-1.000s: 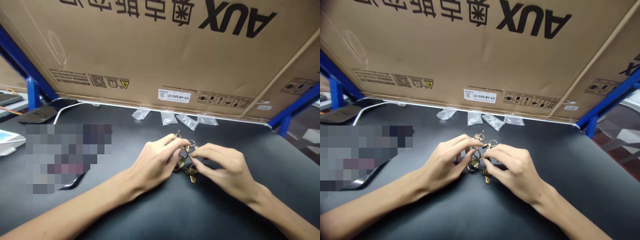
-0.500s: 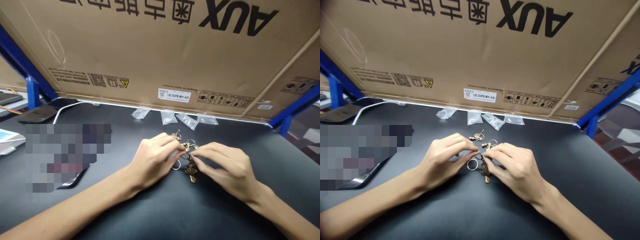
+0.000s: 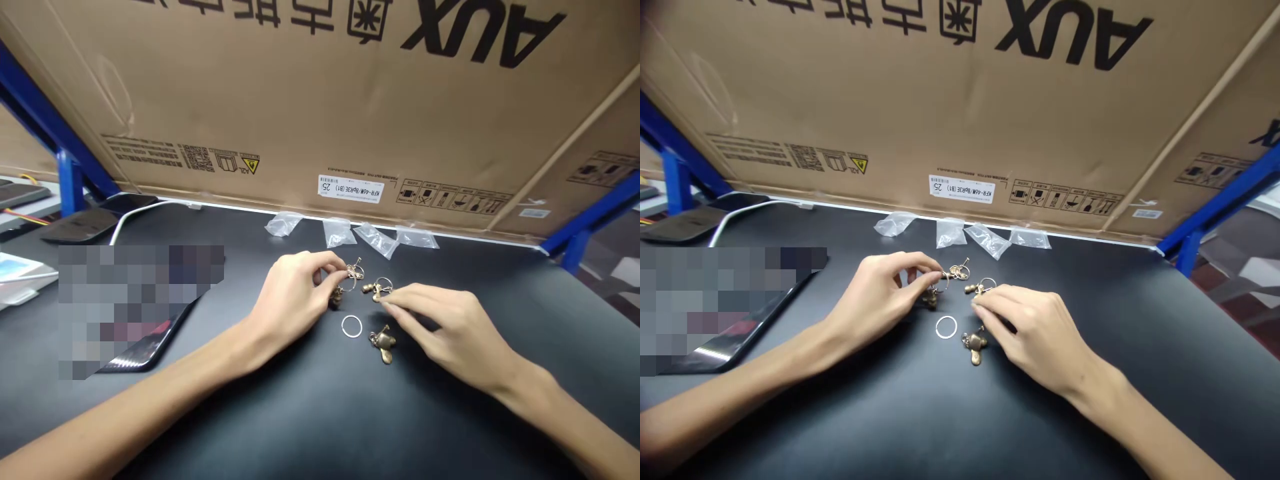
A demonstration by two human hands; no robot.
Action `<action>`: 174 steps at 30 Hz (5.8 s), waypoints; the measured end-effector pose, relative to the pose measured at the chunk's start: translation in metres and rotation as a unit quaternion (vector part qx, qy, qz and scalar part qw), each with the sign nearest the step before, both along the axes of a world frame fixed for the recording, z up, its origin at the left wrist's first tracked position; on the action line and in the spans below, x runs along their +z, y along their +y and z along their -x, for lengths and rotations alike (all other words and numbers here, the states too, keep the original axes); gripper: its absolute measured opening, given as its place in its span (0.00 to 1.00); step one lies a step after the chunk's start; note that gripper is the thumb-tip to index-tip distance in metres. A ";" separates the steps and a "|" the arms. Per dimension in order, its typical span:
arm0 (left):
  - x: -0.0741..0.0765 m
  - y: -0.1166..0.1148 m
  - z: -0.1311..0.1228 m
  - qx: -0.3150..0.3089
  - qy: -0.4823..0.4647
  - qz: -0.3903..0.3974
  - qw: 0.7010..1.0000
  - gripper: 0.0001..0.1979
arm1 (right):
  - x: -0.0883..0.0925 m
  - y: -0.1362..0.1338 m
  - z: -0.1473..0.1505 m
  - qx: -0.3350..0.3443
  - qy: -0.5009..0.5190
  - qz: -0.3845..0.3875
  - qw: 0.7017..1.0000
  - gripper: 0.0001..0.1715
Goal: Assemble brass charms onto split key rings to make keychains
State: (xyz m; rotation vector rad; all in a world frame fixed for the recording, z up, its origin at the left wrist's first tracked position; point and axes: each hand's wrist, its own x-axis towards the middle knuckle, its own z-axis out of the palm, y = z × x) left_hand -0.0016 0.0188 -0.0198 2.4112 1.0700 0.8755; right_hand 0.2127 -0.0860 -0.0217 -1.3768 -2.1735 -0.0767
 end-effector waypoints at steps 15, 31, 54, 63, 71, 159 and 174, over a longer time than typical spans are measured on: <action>-0.009 -0.015 0.003 -0.183 0.219 -0.068 0.956 0.07 | 0.007 -0.001 -0.002 0.030 -0.012 0.162 0.986 0.05; -0.002 0.001 0.012 -0.212 0.232 -0.016 0.949 0.04 | 0.008 -0.001 -0.007 -0.003 -0.009 0.144 0.989 0.07; 0.001 -0.033 -0.010 -0.118 0.018 0.159 0.980 0.07 | 0.009 -0.001 0.010 0.013 0.247 0.190 0.950 0.07; 0.000 -0.033 -0.009 -0.144 -0.029 0.128 0.981 0.06 | 0.007 -0.003 0.007 0.038 0.188 0.145 0.971 0.07; 0.000 -0.030 -0.009 -0.133 -0.052 0.239 0.960 0.08 | 0.008 -0.001 0.003 0.016 0.186 0.105 0.977 0.07; -0.005 -0.029 -0.011 -0.180 -0.178 0.212 0.944 0.03 | 0.014 -0.001 0.005 -0.082 0.214 0.185 0.956 0.07; -0.013 -0.030 -0.009 -0.184 -0.081 0.090 0.975 0.04 | 0.001 -0.006 0.014 0.021 0.115 0.024 0.993 0.07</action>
